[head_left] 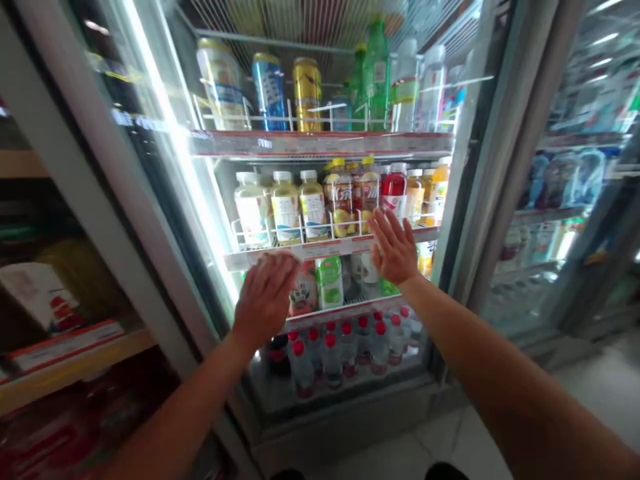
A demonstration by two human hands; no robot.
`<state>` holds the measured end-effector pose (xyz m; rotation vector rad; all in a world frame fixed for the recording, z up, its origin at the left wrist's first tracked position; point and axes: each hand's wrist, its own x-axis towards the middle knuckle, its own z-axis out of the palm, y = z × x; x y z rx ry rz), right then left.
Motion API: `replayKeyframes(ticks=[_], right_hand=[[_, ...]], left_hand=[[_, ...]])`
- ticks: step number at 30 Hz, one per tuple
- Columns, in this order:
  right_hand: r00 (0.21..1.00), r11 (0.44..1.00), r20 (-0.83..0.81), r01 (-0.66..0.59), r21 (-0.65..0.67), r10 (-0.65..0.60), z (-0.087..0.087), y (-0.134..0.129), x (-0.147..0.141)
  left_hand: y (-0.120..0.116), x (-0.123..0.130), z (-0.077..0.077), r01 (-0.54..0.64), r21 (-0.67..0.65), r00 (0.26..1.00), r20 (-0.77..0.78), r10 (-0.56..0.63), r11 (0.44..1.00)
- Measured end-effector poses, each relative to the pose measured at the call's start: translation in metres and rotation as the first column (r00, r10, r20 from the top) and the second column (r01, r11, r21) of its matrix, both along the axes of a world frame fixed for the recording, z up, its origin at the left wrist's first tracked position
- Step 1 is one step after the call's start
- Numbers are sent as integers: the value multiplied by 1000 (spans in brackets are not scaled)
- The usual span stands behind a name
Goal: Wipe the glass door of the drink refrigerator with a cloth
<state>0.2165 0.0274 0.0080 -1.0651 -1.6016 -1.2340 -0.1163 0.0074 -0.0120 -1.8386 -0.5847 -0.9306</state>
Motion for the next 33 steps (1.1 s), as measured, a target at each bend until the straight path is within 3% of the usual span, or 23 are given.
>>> replayKeyframes(ticks=[3, 5, 8, 10, 11, 13, 15, 17, 19, 21, 23, 24, 26, 28, 31, 33], right_hand=[[999, 997, -7, 46, -69, -46, 2, -1, 0], [998, 993, -5, 61, -105, -62, 3, -2, 0], [995, 985, 1, 96, -140, -97, 4, -2, 1], [994, 984, 9, 113, -141, -113, 4, -2, 1], [993, 984, 11, 115, -139, -115, 4, -2, 1], [993, 982, 12, 116, -150, -116, 4, -2, 1], [992, 976, 2, 122, -182, -124, 4, -3, 1], [992, 972, -4, 119, -203, -122, 4, -3, 0], [994, 977, -6, 105, -187, -108, 4, -3, 0], [996, 986, -5, 84, -145, -86, 4, -3, 0], [998, 992, -8, 66, -104, -67, 3, -2, 0], [998, 994, -10, 60, -94, -61, 3, -2, 0], [999, 995, -9, 47, -92, -48, 2, -1, 0], [999, 994, -15, 41, -104, -43, 2, -1, 0], [999, 994, -11, 47, -100, -49, 2, -1, 0], [998, 995, -2, 56, -77, -56, 2, -1, 0]], left_hand=[[0, 4, -4, 30, 4, 978, -206, -28, 1000], [3, -1, 10, 5, 28, 993, -120, -1, 1000], [9, -3, 24, 6, 29, 987, 159, -10, 1000], [10, 4, 14, 18, 3, 967, 253, -19, 1000], [9, 9, 4, 29, -4, 973, 228, -27, 1000], [8, 19, -16, 51, -24, 998, 30, -50, 998], [9, 25, -22, 62, -27, 990, -125, -65, 998], [12, 28, -10, 68, 8, 995, -71, -67, 998], [14, 33, 11, 72, 47, 989, 127, -77, 996], [12, 43, 21, 80, 31, 953, 292, -85, 996], [8, 57, 10, 92, -36, 950, 303, -77, 995], [7, 64, -1, 112, -51, 967, 234, -98, 992], [4, 72, -23, 149, -123, 984, -81, -159, 981], [5, 70, -32, 136, -129, 976, -152, -155, 982], [9, 53, -11, 91, -71, 992, 90, -84, 993], [11, 43, 6, 64, -29, 956, 290, -53, 998]])
